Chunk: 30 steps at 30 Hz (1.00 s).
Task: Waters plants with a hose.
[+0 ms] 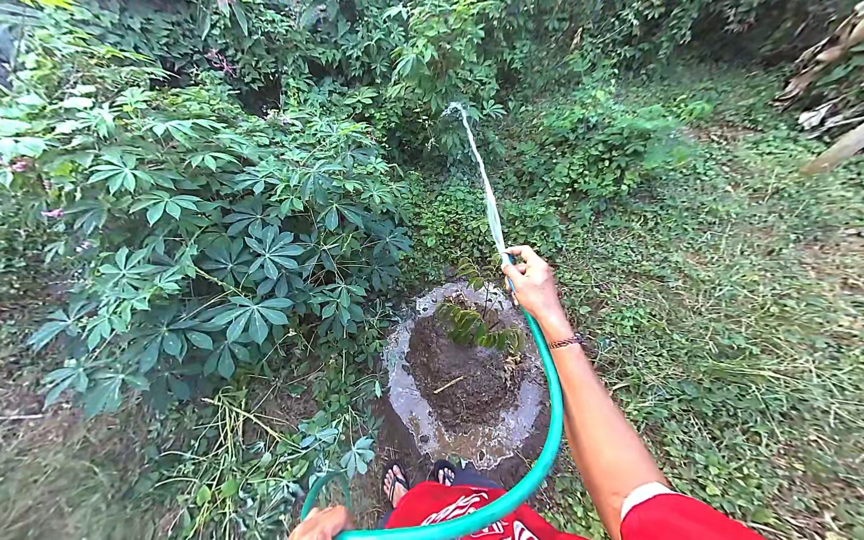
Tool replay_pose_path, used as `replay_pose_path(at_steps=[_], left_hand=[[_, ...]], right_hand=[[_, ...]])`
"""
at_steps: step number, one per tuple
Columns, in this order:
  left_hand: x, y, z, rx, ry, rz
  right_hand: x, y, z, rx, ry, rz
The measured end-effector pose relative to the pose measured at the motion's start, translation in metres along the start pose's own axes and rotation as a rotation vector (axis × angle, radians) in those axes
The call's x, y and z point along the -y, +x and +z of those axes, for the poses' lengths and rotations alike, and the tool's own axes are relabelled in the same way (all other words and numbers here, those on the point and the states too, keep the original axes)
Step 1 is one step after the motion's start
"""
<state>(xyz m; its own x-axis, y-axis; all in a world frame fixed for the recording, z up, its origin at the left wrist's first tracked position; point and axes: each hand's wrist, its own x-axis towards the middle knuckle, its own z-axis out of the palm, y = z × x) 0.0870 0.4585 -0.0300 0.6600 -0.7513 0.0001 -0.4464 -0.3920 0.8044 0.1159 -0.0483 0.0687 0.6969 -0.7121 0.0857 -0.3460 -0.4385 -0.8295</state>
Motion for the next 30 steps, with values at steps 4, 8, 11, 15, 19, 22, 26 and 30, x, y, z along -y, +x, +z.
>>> replay_pose_path(at_steps=[4,8,11,15,19,22,26,30], left_hand=[[0.0031,-0.0024,-0.0014,-0.012,0.004,-0.004],[0.0024,-0.0036,-0.0026,-0.019,-0.009,-0.007],[0.0019,-0.0040,-0.0026,-0.020,-0.011,-0.005],[0.0025,-0.0053,-0.0024,-0.023,0.006,-0.011],[0.0022,-0.0060,-0.0010,-0.025,0.027,-0.019],[0.0020,-0.0060,-0.0012,-0.021,0.016,-0.018],[0.0028,-0.0066,-0.0001,-0.024,0.012,-0.020],[0.0002,-0.0071,0.0000,-0.030,0.022,-0.015]], right_hand=[[-0.0044,-0.0013,0.0061,0.016,0.014,0.007],[-0.0053,-0.0037,0.0090,0.023,0.002,0.029],[-0.0059,-0.0048,0.0086,0.029,0.000,0.032],[-0.0047,-0.0064,0.0075,0.032,0.020,0.058],[-0.0034,-0.0074,0.0065,0.035,0.009,0.075],[-0.0034,-0.0071,0.0059,0.035,0.001,0.073],[-0.0034,-0.0068,0.0054,0.039,-0.011,0.069],[-0.0044,-0.0059,0.0061,0.043,-0.003,0.067]])
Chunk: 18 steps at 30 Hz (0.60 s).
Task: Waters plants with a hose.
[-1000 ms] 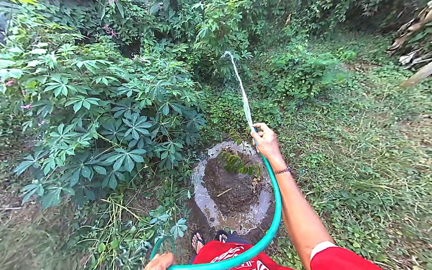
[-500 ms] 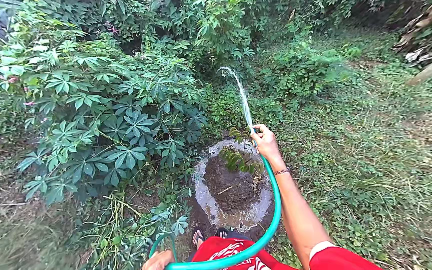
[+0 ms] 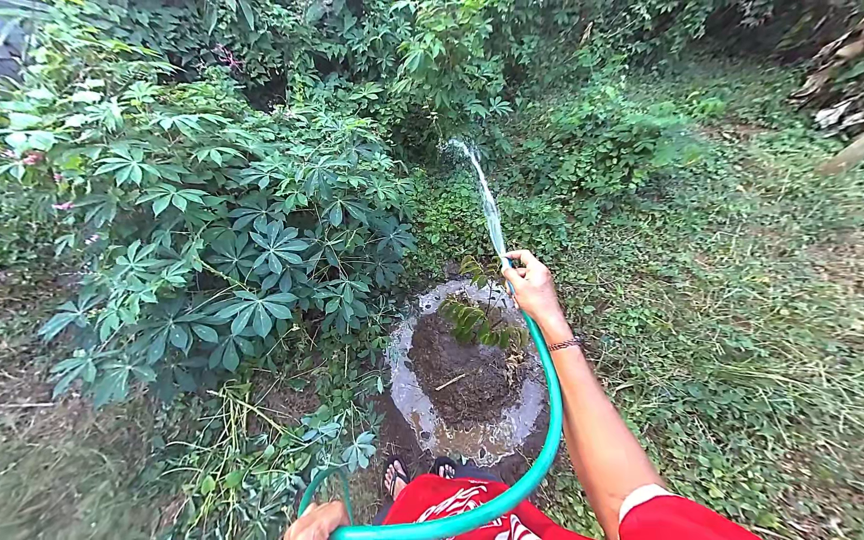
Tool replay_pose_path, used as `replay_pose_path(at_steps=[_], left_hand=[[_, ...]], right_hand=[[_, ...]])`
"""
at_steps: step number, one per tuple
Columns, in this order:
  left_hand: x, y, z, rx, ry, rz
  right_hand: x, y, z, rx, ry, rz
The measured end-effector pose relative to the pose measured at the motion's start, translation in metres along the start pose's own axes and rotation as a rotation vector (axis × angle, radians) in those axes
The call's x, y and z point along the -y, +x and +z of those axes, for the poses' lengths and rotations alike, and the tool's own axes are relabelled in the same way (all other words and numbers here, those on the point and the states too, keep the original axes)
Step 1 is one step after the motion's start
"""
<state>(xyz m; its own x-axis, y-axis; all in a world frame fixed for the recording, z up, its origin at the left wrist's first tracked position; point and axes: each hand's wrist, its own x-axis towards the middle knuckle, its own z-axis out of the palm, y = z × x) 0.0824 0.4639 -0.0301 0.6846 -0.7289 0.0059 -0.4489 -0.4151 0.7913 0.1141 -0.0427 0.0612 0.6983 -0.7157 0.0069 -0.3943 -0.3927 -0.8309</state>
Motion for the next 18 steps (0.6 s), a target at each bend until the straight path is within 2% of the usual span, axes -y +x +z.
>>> replay_pose_path(at_steps=[18], left_hand=[[-0.0004,0.0020,-0.0030,0.004,-0.006,0.002]], right_hand=[[0.0043,0.0023,0.0023,0.004,0.021,-0.002]])
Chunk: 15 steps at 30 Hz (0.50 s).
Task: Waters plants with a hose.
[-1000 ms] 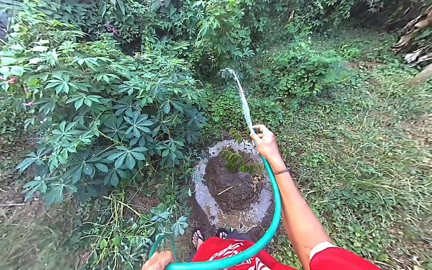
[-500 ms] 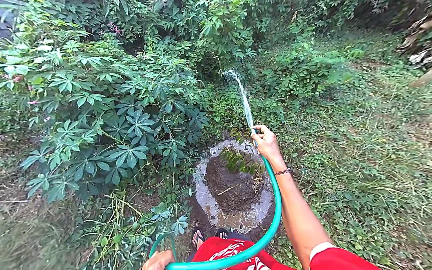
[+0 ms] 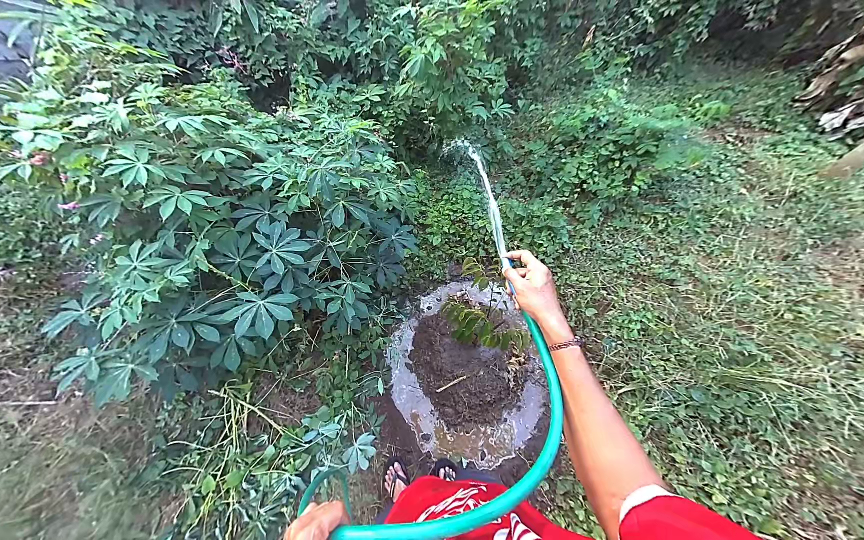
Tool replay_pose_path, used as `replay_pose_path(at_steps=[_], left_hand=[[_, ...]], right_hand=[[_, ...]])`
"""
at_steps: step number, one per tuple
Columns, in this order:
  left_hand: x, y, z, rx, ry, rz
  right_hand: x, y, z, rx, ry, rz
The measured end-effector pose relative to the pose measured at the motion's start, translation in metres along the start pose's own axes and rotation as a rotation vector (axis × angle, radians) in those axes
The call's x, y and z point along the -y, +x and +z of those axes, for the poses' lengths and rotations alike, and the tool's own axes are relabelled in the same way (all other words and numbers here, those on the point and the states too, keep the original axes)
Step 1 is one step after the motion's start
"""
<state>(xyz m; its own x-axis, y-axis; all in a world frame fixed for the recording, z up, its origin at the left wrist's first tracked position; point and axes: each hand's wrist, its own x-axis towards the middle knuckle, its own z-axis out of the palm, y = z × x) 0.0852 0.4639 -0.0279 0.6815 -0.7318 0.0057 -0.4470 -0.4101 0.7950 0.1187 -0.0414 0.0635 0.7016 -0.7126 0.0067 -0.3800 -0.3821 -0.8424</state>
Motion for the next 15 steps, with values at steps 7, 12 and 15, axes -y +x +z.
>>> replay_pose_path(at_steps=[7,12,15], left_hand=[[0.0007,0.0010,0.0001,-0.002,0.007,0.002],[0.0003,0.0004,0.0016,-0.010,0.008,0.004],[-0.0010,0.0001,0.0012,-0.012,0.017,0.001]], right_hand=[[-0.0002,0.0030,0.0002,0.004,0.000,-0.005],[0.0008,0.0031,0.0005,0.004,-0.005,-0.009],[0.0003,0.0040,0.0013,0.005,-0.013,-0.018]])
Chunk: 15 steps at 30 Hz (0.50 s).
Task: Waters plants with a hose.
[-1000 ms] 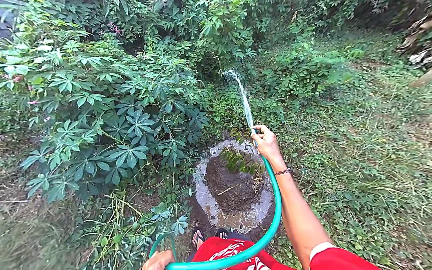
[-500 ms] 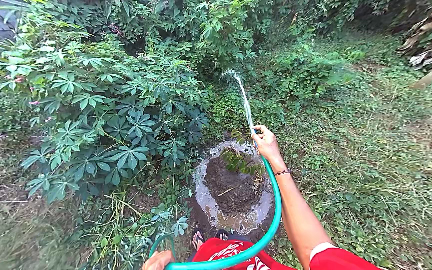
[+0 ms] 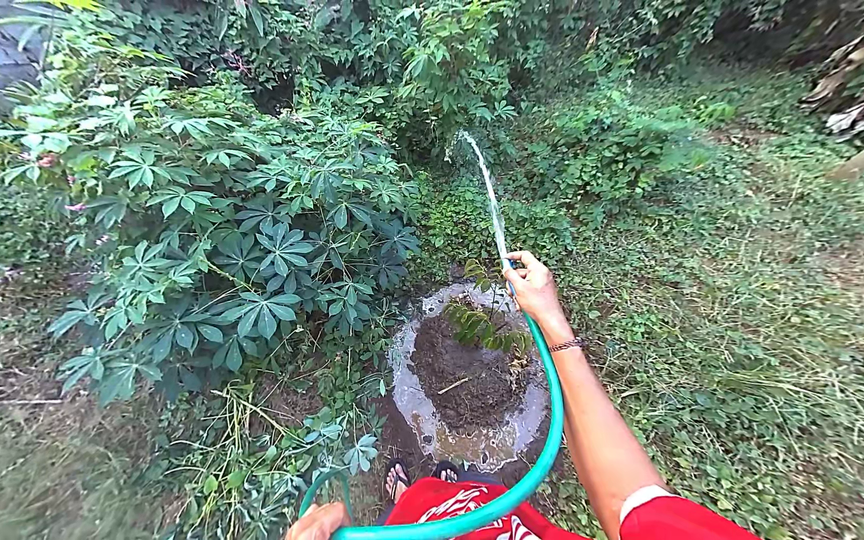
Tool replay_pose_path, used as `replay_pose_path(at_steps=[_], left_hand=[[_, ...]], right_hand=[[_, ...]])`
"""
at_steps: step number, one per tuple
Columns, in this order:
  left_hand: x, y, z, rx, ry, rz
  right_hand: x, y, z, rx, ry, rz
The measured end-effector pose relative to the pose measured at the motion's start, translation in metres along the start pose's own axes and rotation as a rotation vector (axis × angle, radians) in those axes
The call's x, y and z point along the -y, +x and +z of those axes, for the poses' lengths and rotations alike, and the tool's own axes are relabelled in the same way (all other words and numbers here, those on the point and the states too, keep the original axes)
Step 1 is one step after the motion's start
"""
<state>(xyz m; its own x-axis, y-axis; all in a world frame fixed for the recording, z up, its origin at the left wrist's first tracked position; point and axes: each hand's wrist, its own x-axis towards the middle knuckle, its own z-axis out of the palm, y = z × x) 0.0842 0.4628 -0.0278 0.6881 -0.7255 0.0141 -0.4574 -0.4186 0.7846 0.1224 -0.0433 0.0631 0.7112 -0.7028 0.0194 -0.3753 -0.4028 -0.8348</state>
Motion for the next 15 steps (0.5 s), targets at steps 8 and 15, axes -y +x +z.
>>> replay_pose_path(at_steps=[8,15], left_hand=[[0.0009,-0.0020,0.0028,-0.007,0.000,-0.007],[-0.0048,-0.0017,0.0012,-0.007,-0.011,-0.006]], right_hand=[[-0.0003,0.0017,0.0006,0.009,-0.005,0.008],[0.0007,0.0017,0.0003,0.014,-0.009,0.015]])
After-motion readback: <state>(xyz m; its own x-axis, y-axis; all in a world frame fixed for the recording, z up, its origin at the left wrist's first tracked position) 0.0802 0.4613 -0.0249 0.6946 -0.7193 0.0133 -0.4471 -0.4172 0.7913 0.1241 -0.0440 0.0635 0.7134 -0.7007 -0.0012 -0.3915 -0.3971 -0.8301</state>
